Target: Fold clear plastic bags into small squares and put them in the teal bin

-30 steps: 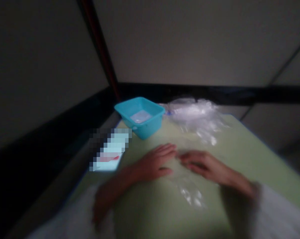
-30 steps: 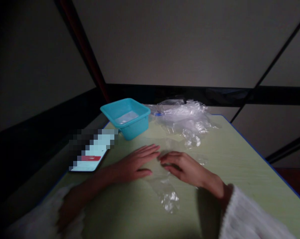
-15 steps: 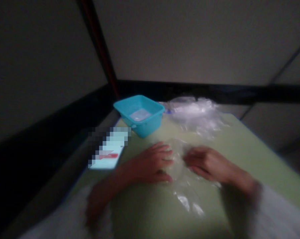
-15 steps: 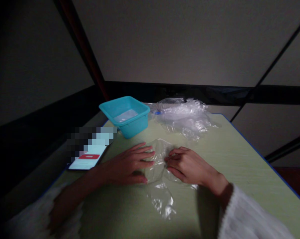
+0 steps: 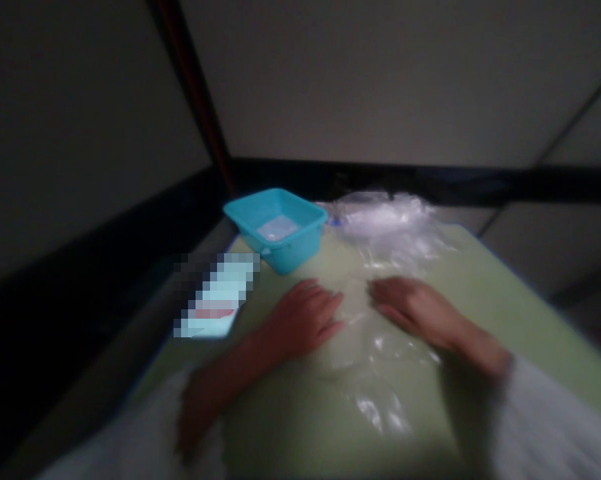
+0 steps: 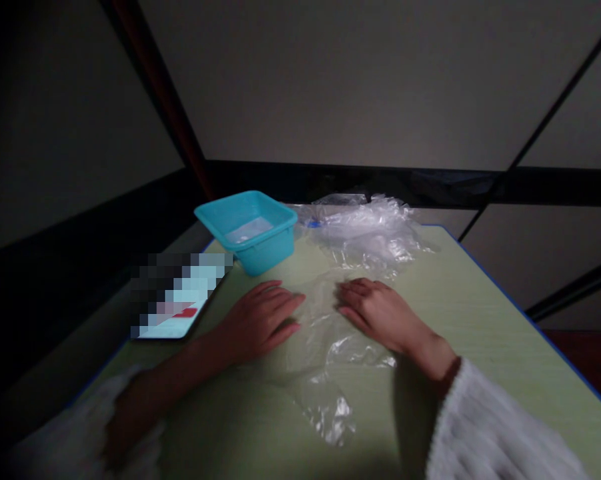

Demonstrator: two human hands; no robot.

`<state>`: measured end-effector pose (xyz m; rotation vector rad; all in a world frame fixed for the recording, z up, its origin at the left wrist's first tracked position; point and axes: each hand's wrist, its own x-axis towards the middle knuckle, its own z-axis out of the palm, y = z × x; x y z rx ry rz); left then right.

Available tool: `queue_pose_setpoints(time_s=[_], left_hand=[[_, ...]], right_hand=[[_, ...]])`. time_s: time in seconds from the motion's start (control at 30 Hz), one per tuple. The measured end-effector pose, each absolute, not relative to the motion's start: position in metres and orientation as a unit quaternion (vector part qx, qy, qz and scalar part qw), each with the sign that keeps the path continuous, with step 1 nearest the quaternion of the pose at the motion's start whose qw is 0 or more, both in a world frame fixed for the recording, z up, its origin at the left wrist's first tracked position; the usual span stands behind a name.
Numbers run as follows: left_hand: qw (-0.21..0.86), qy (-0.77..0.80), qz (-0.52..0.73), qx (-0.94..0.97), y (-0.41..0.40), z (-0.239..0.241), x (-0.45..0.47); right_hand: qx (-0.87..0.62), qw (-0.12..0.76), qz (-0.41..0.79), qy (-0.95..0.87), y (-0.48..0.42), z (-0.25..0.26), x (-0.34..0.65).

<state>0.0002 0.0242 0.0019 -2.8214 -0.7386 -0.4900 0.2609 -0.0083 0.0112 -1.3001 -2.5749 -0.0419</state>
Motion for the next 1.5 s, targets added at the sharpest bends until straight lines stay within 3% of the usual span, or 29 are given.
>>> queue_pose_setpoints(time_s=[0.27,0.47,0.73,1.03,1.5], left_hand=[[0.117,-0.341,-0.098,-0.928,0.024,0.009,0.003],[0.029,-0.297,-0.157,-0.941,0.02,0.002,0.005],[-0.073,-0.29,-0.072,-0.952,0.024,-0.012,-0.002],[-0.083,-0.3,-0.148,-0.939,0.023,-0.003,0.035],[-0.052,-0.296,-0.097,-0.949,0.033,-0.025,0.044]], right_hand=[[-0.372,0.119,0.01,-0.921,-0.016,0.02,0.252],[-0.458,0.152,0.015,-0.876,-0.012,0.007,0.257],[-0.556,0.09,-0.032,-0.826,-0.005,-0.01,0.273],[-0.519,0.182,0.016,-0.835,0.003,-0.008,0.247],[-0.522,0.111,-0.03,-0.845,0.01,-0.038,0.25]])
